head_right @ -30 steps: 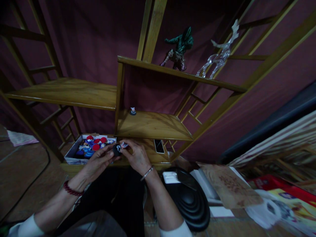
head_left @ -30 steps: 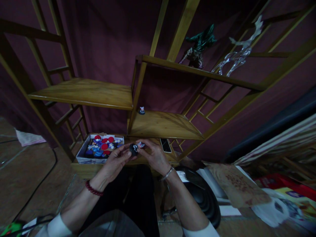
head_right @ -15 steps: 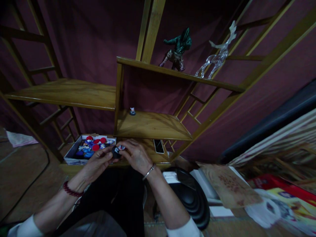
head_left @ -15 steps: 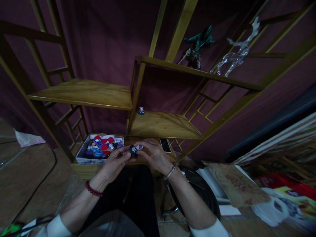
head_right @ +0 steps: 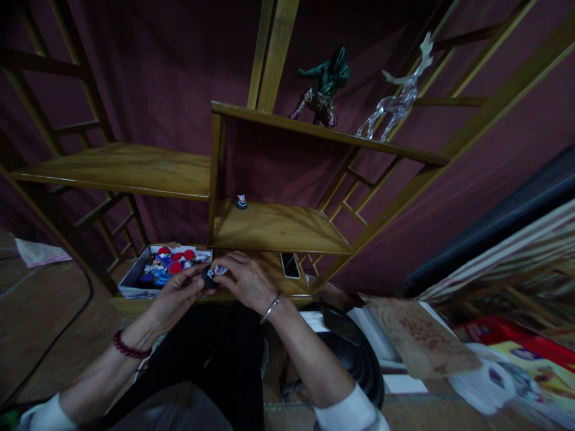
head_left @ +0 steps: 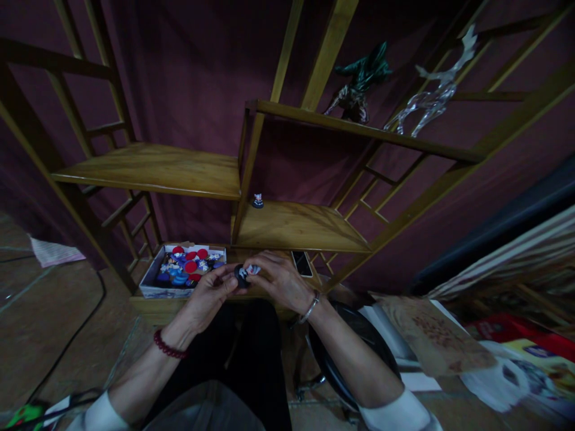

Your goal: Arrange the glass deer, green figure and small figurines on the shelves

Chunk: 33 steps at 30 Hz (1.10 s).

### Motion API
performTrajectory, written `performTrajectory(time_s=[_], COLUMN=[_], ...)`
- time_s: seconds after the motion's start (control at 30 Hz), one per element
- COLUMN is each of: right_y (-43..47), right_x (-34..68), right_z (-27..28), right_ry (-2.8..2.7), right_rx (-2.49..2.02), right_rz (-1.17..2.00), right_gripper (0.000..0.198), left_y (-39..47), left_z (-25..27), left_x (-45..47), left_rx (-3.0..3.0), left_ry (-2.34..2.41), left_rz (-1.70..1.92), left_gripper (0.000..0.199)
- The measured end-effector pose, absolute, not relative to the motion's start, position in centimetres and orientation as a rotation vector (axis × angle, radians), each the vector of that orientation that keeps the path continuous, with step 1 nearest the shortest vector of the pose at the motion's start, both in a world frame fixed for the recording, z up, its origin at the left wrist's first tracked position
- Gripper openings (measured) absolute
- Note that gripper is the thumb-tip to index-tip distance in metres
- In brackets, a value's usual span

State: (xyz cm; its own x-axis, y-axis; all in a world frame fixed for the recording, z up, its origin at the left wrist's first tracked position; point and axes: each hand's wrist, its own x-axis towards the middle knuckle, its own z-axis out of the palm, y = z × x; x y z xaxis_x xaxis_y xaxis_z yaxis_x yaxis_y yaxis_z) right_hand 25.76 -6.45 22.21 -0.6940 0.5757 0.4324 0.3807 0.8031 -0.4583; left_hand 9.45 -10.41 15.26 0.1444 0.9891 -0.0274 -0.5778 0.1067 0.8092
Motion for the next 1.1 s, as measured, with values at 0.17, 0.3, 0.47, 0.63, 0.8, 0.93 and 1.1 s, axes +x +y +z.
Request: performTrajectory(time_s=[0.17,0.3,0.47,0.63,0.8,0.93,1.1], right_y=[-6.5,-6.5,-6.6,-6.8,-7.2,-7.4,-7.5], right_x=[25.6,25.5,25.5,25.2,24.9,24.9,25.0], right_z=[22.1,21.9,21.6,21.4,21.4,21.4,21.2], right_ry=[-2.411,-2.391,-2.356,-2.270,-2.221,-2.192,-2.163], right_rx=[-0.760,-0.784,-0.815,-0.902,-0.974,-0.993,-1.009], right_rz=[0.480,0.501,0.506,0.537,0.582,0.616,0.671], right_gripper=[0.012,0.013,0.014,0.014,0.014,0.012,0.012], left_y=[-10.5,-10.5,-10.5,-10.5,-10.5,-10.5,-10.5], left_z=[15.2,15.2,15.4,15.3,15.5,15.4,15.2], left_x=[9.4,9.4,9.4,9.4,9.3,9.2,9.2], left_rx=[0.759,0.766,0.778,0.802,0.828,0.862,0.938], left_ry=[0.684,0.689,0.698,0.711,0.737,0.755,0.774], left_rz=[1.309,1.328,1.332,1.341,1.338,1.326,1.325], left_gripper=[0.031,0.031,0.031,0.032,0.033,0.033,0.032])
